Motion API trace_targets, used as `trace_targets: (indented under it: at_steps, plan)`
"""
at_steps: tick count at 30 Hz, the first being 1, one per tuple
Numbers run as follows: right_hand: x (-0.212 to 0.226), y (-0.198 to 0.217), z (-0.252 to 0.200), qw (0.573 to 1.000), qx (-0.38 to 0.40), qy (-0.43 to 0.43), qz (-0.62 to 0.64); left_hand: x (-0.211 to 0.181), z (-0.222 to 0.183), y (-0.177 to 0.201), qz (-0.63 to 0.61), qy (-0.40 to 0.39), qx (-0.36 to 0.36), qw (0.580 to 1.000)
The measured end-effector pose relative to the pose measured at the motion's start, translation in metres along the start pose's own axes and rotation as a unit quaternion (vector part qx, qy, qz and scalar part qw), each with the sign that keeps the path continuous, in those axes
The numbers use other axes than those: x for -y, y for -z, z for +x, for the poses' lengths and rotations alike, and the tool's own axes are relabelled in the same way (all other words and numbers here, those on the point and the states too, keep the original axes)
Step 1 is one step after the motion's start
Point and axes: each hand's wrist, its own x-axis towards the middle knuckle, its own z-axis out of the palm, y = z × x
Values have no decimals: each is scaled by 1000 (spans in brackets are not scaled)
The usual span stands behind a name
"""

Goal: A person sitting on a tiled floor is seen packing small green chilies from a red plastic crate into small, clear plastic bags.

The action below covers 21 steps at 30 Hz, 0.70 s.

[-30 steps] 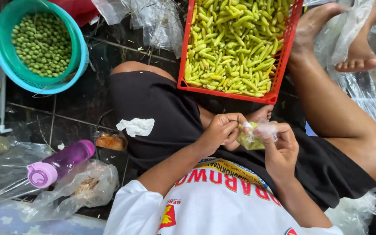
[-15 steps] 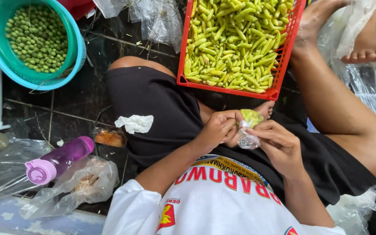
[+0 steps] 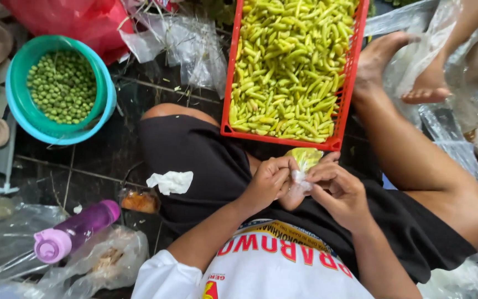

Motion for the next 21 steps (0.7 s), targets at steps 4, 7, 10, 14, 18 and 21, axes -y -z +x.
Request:
trace_targets:
  at_steps: [4, 7, 10, 14, 18, 21]
  plan:
    - [-8, -6, 1, 997, -54, 62, 2, 30, -2, 11, -42, 10, -22, 999]
    - [-20, -12, 3, 988, -118, 99, 20, 33, -3, 7, -70, 10, -19, 997]
    - [-22, -19, -5, 987, -145, 43, 61, 36, -4, 7, -85, 3, -35, 996]
    - [-9, -29, -1, 987, -122, 93, -42, 3, -1, -7, -68, 8, -68, 995]
    - [-9, -28, -2, 973, -105, 155, -139, -5, -1, -8, -83, 6, -79, 993]
    - [-7, -24, 3, 972, -90, 179, -126, 1, -1, -9, -80, 18, -84, 993]
